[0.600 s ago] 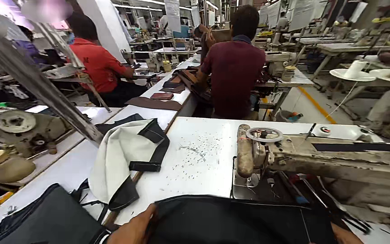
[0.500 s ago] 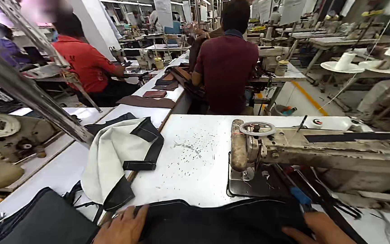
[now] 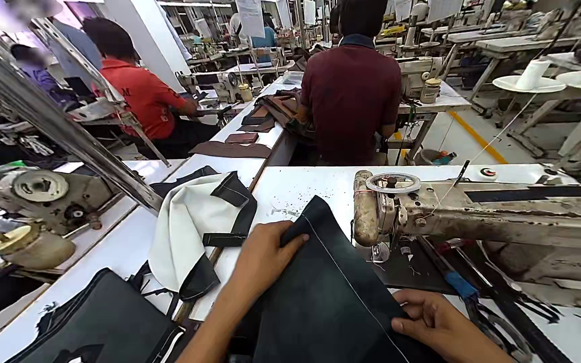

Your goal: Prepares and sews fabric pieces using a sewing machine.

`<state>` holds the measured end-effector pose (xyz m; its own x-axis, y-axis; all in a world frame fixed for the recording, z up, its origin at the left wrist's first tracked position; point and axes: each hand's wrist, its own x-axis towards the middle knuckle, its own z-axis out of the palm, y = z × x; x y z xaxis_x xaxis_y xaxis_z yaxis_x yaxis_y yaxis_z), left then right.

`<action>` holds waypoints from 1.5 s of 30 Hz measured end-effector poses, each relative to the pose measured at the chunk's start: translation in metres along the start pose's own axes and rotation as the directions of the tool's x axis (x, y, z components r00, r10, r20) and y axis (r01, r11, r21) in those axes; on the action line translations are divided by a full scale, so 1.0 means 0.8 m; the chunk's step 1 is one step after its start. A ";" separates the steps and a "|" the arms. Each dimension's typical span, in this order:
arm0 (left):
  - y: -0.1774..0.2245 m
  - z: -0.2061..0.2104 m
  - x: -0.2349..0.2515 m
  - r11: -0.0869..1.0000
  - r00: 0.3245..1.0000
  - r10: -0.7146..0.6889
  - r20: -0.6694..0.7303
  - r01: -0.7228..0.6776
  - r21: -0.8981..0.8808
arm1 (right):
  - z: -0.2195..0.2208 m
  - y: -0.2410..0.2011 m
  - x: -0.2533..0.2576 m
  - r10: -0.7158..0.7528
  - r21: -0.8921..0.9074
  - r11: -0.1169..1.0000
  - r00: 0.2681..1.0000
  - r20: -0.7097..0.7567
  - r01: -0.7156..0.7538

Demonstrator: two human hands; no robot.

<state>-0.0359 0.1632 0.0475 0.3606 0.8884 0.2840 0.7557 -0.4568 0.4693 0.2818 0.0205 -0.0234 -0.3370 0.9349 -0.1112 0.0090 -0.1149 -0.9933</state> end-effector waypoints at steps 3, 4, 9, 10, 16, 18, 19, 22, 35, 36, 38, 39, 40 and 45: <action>-0.049 0.062 0.012 0.987 0.981 -0.150 0.124 0.140 0.083 | -0.016 0.057 0.018 0.033 -0.132 0.989 0.972 -0.235 -0.066; -0.063 0.075 0.006 0.978 0.963 -0.202 0.176 0.189 0.089 | -0.022 0.069 0.018 0.042 -0.191 0.977 0.960 -0.278 -0.098; -0.098 0.112 -0.082 0.939 0.960 -0.275 0.044 0.259 0.226 | -0.030 0.092 0.010 0.012 -0.358 0.925 0.953 -0.302 -0.125; -0.103 0.119 -0.098 0.932 0.974 -0.227 -0.015 0.222 0.288 | -0.030 0.092 0.011 -0.003 -0.381 0.917 0.954 -0.301 -0.117; -0.110 0.116 -0.108 0.875 0.962 -0.260 -0.085 0.271 0.401 | -0.028 0.079 0.020 0.112 -0.282 0.944 0.970 -0.217 -0.172; -0.109 0.112 -0.095 0.865 0.949 -0.312 -0.051 0.306 0.397 | -0.023 0.079 0.025 0.097 -0.264 0.948 0.953 -0.287 -0.176; -0.107 0.110 -0.089 0.866 0.941 -0.337 -0.028 0.322 0.384 | -0.019 0.082 0.026 0.049 -0.277 0.948 0.934 -0.354 -0.154; -0.104 0.107 -0.079 0.873 0.925 -0.381 0.000 0.360 0.328 | -0.003 0.085 0.028 -0.023 -0.173 0.982 0.858 -0.513 -0.078; -0.111 0.113 -0.115 0.871 0.997 -0.077 0.027 0.054 0.489 | -0.009 0.056 0.011 0.143 0.004 0.989 0.928 -0.343 -0.151; -0.114 0.115 -0.108 0.865 0.999 -0.041 0.030 0.021 0.501 | -0.011 0.067 0.013 0.101 -0.128 0.979 0.927 -0.362 -0.157; -0.119 0.115 -0.083 0.860 0.999 0.037 0.036 -0.050 0.507 | -0.011 0.076 0.016 0.037 -0.248 0.960 0.934 -0.354 -0.132; -0.119 0.112 -0.069 0.857 0.997 0.076 0.033 -0.082 0.509 | -0.009 0.077 0.016 0.033 -0.262 0.956 0.938 -0.345 -0.130; -0.118 0.108 -0.053 0.851 0.993 0.114 0.033 -0.115 0.512 | -0.007 0.078 0.016 0.039 -0.257 0.957 0.936 -0.350 -0.136; -0.116 0.097 0.021 0.799 0.954 0.291 0.069 -0.283 0.530 | 0.004 0.080 0.016 0.056 -0.174 0.975 0.905 -0.422 -0.141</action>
<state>-0.0580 0.2240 -0.0561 0.6023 0.7176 0.3498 0.7920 -0.5922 -0.1487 0.2748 0.0242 -0.0881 0.0927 0.9813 -0.1687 0.2203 -0.1855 -0.9576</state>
